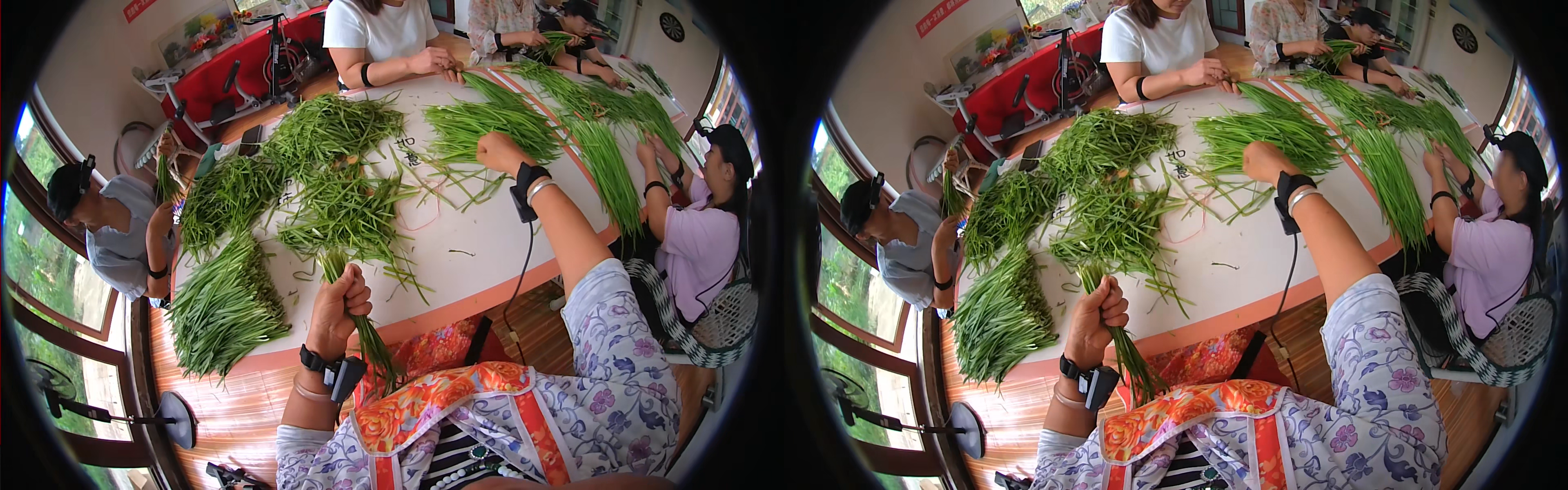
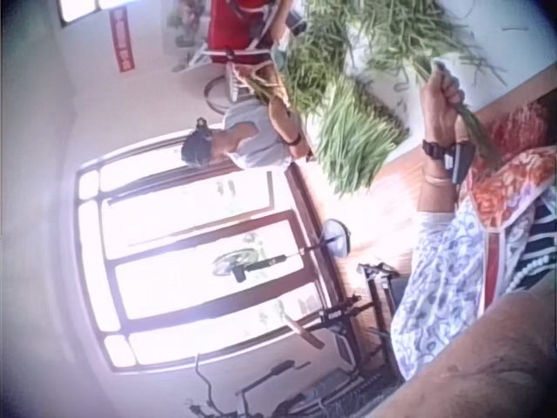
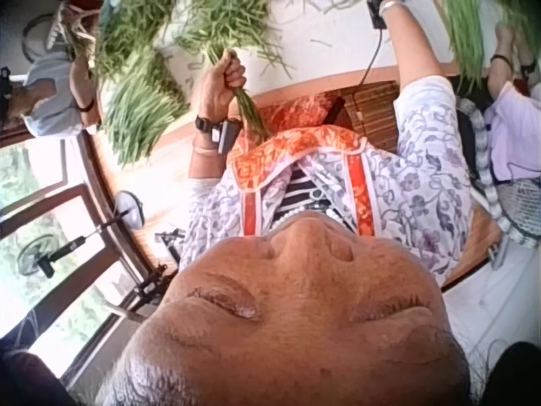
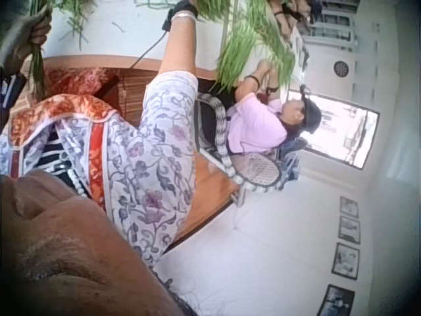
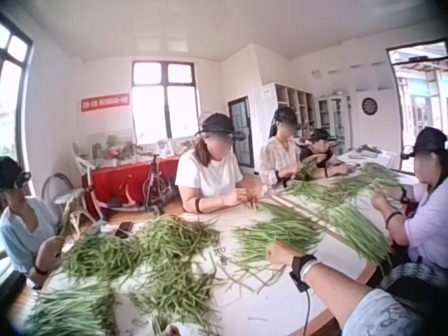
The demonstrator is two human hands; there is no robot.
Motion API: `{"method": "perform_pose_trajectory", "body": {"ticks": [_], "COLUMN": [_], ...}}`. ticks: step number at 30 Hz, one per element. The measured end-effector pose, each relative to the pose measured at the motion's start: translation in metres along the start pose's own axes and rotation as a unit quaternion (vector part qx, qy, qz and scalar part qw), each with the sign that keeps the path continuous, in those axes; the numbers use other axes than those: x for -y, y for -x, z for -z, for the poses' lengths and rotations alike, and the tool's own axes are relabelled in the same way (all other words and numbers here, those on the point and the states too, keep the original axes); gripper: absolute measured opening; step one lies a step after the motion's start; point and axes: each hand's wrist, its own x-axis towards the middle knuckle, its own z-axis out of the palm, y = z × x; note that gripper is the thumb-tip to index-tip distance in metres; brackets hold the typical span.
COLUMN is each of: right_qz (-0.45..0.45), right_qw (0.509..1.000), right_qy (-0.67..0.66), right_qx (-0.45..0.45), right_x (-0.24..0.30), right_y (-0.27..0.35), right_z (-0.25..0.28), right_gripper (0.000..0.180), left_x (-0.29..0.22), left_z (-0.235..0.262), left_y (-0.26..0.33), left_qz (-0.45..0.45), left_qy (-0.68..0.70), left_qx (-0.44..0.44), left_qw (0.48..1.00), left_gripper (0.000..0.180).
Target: The person puts a phone into a bag, walks to a table, and sits down to clean chives. They remove the ends of the chives by hand and place the cleaned stalks into a pile on the table.
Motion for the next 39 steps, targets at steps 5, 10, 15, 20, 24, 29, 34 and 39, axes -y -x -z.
{"method": "perform_pose_trajectory", "body": {"ticks": [5, 10, 15, 20, 24, 29, 34, 39], "right_qz": [-0.063, -0.042, -0.088, 0.011, 0.008, 0.091, 0.154, 0.168], "right_qw": [0.995, 0.994, 0.995, 0.920, 0.869, 0.822, 0.812, 0.853], "right_qy": [0.077, 0.101, -0.039, -0.374, -0.470, -0.530, -0.528, -0.478], "right_qx": [-0.020, -0.019, 0.016, 0.120, 0.153, 0.190, 0.194, 0.123], "right_x": [-0.005, 0.003, -0.020, -0.022, 0.009, 0.073, 0.152, 0.203], "right_y": [-0.006, -0.004, -0.021, -0.013, 0.011, 0.043, 0.092, 0.124], "right_z": [-0.011, -0.027, -0.022, 0.009, 0.025, 0.010, -0.012, -0.035], "right_gripper": [0.013, 0.016, 0.010, 0.017, 0.018, 0.012, 0.008, 0.010], "left_x": [0.004, 0.003, -0.001, -0.002, -0.001, 0.005, 0.008, 0.015], "left_z": [0.012, 0.006, 0.002, -0.002, -0.014, -0.010, -0.024, -0.014], "left_y": [-0.014, -0.018, -0.017, -0.018, -0.019, -0.036, -0.043, -0.037], "left_qz": [0.010, 0.010, 0.002, -0.002, -0.009, -0.065, -0.149, -0.177], "left_qy": [0.039, 0.018, 0.007, 0.005, -0.001, 0.039, 0.080, 0.092], "left_qx": [-0.047, -0.053, -0.054, -0.041, -0.039, -0.031, -0.055, -0.063], "left_qw": [0.998, 0.998, 0.999, 0.999, 0.999, 0.997, 0.984, 0.978], "left_gripper": [0.018, 0.019, 0.019, 0.017, 0.016, 0.022, 0.035, 0.032]}}
